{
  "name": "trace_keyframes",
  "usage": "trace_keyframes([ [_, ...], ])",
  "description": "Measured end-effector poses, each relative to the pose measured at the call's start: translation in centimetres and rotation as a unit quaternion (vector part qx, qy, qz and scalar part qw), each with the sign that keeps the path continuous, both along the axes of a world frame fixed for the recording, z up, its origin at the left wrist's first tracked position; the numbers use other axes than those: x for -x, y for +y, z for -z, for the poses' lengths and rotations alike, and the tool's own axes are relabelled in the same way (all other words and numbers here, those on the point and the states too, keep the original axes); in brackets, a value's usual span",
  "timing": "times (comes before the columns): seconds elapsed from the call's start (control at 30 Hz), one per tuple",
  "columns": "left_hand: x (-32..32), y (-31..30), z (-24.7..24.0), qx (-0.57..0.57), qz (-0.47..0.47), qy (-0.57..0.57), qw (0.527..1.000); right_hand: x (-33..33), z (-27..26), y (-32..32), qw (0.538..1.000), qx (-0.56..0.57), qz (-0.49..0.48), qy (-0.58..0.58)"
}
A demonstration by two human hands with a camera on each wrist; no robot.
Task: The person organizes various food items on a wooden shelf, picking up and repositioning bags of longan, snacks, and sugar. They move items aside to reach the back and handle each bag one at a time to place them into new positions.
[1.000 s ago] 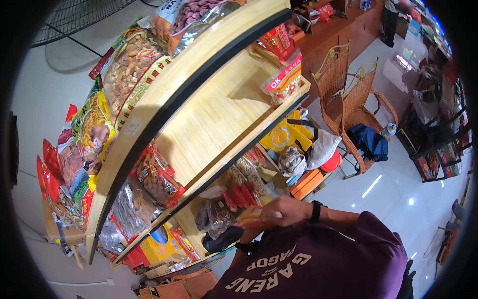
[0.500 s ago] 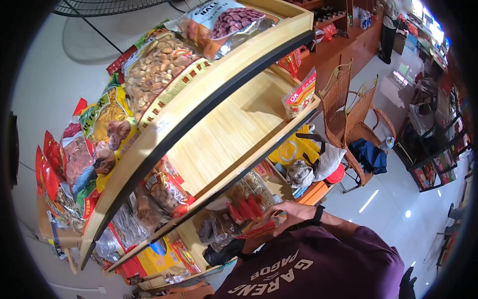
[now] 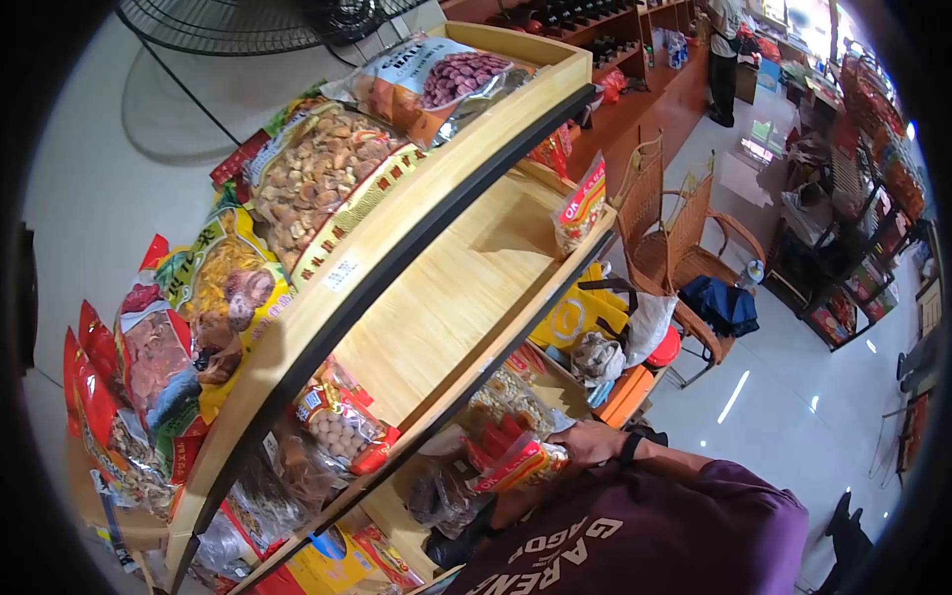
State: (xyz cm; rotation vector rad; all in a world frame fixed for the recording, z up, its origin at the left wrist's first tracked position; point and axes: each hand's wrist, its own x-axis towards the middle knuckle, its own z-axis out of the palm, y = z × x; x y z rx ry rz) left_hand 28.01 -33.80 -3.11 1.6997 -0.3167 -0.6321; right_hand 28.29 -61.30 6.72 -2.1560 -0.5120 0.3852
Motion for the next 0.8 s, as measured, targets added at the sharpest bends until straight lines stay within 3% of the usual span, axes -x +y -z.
trace_keyframes([
  [0.07, -0.1, 0.0, 0.0, -0.001, -0.014, -0.004, 1.0, -0.6, 0.0, 0.1, 1.0, -0.015, -0.013, 0.008],
  [0.1, -0.2, 0.1, -0.2, -0.002, -0.023, -0.012, 1.0, -1.6, 1.4, 0.0, 0.993, 0.043, -0.039, 0.099],
  [0.2, -0.4, -0.4, -1.0, -0.005, -0.064, -0.039, 0.997, -2.8, 0.5, 0.2, 0.997, 0.043, -0.063, 0.021],
  [0.23, -0.6, -0.4, -1.7, -0.011, -0.078, -0.055, 0.995, -3.0, 4.0, 0.4, 0.967, -0.18, -0.003, 0.178],
  [0.27, -1.0, -0.5, -2.4, -0.015, -0.09, -0.075, 0.993, -3.1, 7.7, 0.6, 0.862, -0.395, 0.064, 0.31],
  [0.3, -1.3, -0.7, -3.2, -0.019, -0.104, -0.095, 0.99, -3.8, 6.0, 1.0, 0.762, -0.509, 0.091, 0.389],
  [0.33, -1.9, -1.2, -4.4, -0.024, -0.118, -0.118, 0.986, -4.6, 4.2, 0.4, 0.921, -0.346, 0.03, 0.177],
  [0.37, -2.4, -2.1, -5.3, -0.022, -0.133, -0.144, 0.98, -5.3, 2.5, -0.3, 0.987, -0.144, 0.03, -0.062],
  [0.4, -3.2, -2.9, -6.8, -0.024, -0.148, -0.18, 0.972, -5.8, -1.1, -1.1, 0.995, -0.071, 0.03, -0.068],
  [0.47, -4.8, -4.8, -9.2, -0.026, -0.18, -0.252, 0.951, -6.6, -2.4, -2.1, 0.983, -0.117, 0.074, -0.12],
  [0.57, -8.2, -7.0, -13.9, -0.025, -0.213, -0.359, 0.908, -7.2, -1.5, -4.0, 0.928, -0.315, 0.198, 0.017],
  [0.67, -11.3, -9.4, -18.2, -0.005, -0.216, -0.418, 0.882, -7.9, -0.3, -7.5, 0.924, -0.295, 0.244, 0.005],
  [0.77, -15.9, -13.1, -16.7, 0.076, -0.255, -0.345, 0.9, -8.4, 0.5, -10.5, 0.925, -0.308, 0.222, 0.024],
  [0.8, -17.8, -14.1, -15.1, 0.152, -0.234, -0.273, 0.921, -8.4, 0.7, -11.3, 0.928, -0.302, 0.218, 0.026],
])
